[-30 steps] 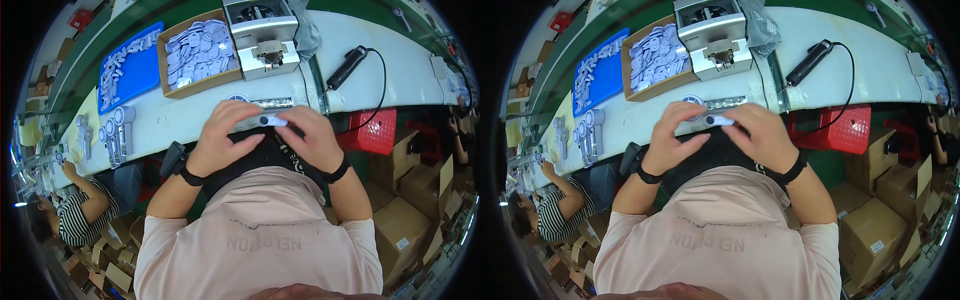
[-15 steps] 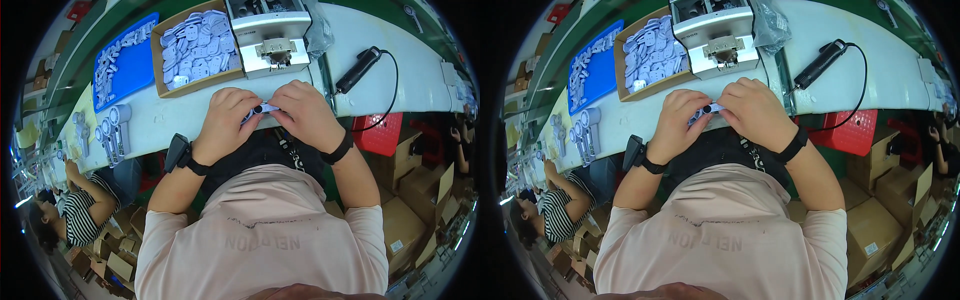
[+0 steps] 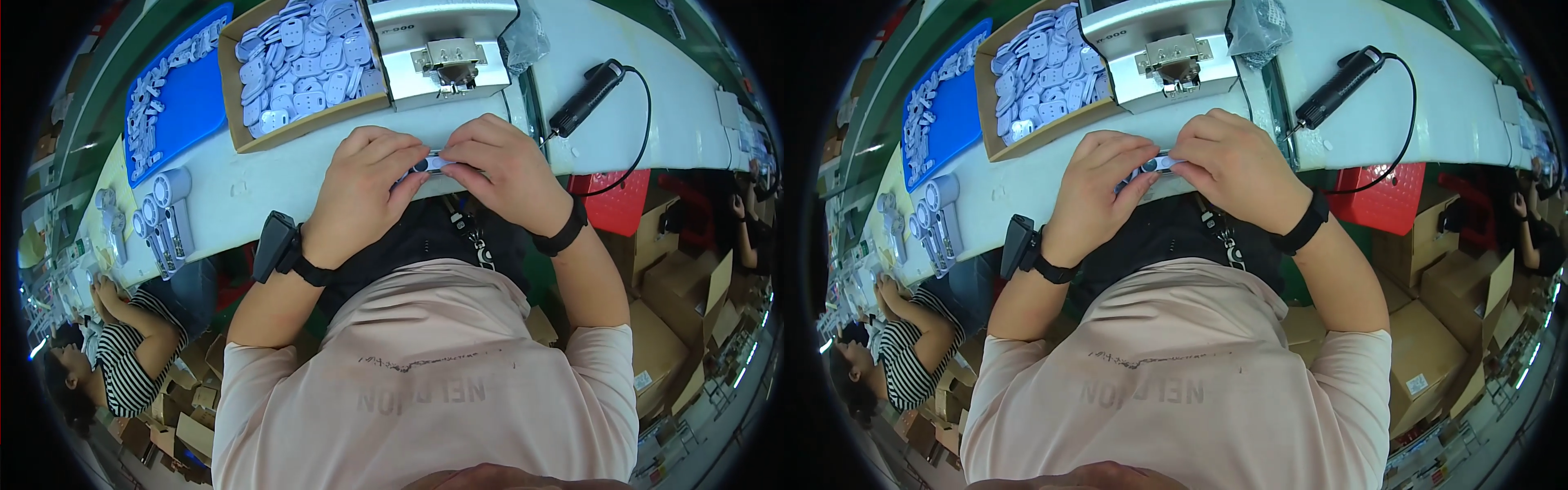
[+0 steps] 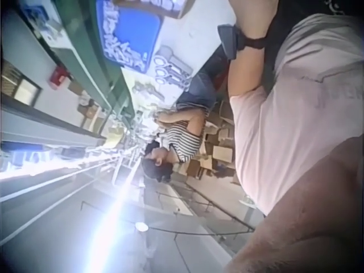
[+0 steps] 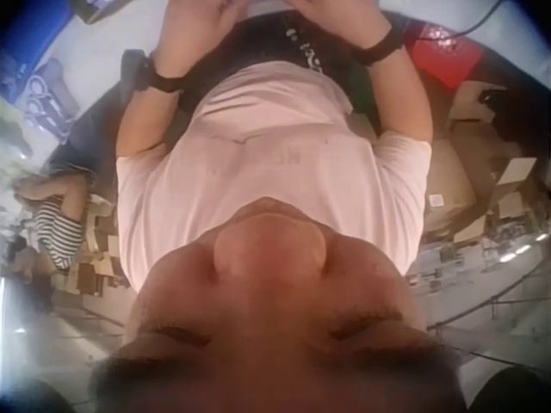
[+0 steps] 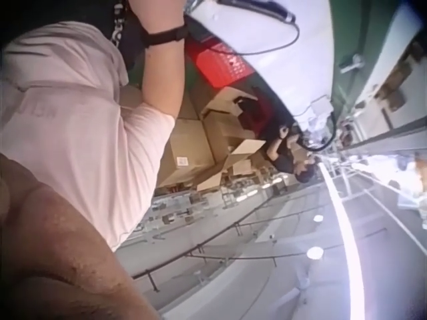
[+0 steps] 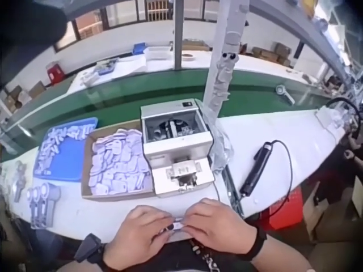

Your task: Assemble small handheld fans by connecting plastic housings and internal components, then securing them with an electric screwdriver.

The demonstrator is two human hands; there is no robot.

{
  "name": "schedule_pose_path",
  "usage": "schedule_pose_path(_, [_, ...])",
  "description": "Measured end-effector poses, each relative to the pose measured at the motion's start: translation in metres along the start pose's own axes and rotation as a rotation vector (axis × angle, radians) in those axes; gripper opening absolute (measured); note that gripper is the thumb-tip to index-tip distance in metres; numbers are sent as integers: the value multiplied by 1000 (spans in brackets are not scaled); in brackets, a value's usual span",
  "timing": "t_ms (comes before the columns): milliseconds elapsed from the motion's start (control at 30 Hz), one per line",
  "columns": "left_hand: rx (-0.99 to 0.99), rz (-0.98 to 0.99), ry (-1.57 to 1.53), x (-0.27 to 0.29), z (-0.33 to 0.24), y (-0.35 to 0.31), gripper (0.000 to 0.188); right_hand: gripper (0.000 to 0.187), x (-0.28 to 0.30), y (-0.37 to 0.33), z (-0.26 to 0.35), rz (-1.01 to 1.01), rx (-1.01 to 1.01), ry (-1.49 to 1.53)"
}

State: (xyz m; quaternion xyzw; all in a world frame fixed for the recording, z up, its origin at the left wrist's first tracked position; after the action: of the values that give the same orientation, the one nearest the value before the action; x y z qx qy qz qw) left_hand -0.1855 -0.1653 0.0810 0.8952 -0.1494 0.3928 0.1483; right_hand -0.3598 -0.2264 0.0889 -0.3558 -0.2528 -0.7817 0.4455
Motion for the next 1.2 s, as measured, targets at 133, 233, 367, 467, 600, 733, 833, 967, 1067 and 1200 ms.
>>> schedule_pose_path(133, [-17,-1,-19,-2,1,-2,27,22,-2,-4,-4,-25,-66,46])
schedule_pose_path(233, [-78,-47,128,-1,-3,-4,30,23,-4,-4,-3,-31,-62,18])
schedule_pose_path(367, [-141,-114,197,1,-9,-4,33,26,-5,-6,-1,-84,-31,2])
schedule_pose_path(467, [-115,-114,147,-2,-8,-7,33,26,-3,-5,5,-84,0,-2])
schedule_pose_path(600, [-69,-120,189,-3,-12,-7,33,26,-12,-3,0,-80,15,-7])
schedule_pose_path(733, [-39,-78,268,7,-24,2,34,23,-25,-5,-2,-152,-12,82])
schedule_pose_path(833, [-59,-46,248,6,-21,3,35,22,-26,-9,-3,-183,-54,174])
schedule_pose_path(967, [-82,-37,151,10,-17,-6,41,22,-22,-11,-2,-174,-94,228])
schedule_pose_path(1067, [-16,-60,122,13,-16,-17,45,22,-11,-14,2,-173,-61,148])
schedule_pose_path(1200, [18,-87,68,8,-7,-31,49,22,4,-10,16,-102,9,-82])
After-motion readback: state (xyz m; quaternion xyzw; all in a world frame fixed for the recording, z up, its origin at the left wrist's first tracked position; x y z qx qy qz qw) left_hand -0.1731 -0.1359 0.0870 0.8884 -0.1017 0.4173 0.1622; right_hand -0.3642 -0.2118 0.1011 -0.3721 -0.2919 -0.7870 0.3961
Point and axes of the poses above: each hand's wrist, its own y-axis towards the middle knuckle, its own x-axis out of the back of the hand, z = x × y, the point moved 5 cm from there along y, towards the middle knuckle, and after that the axes turned 12 degrees about z, right-handed, at the moved point
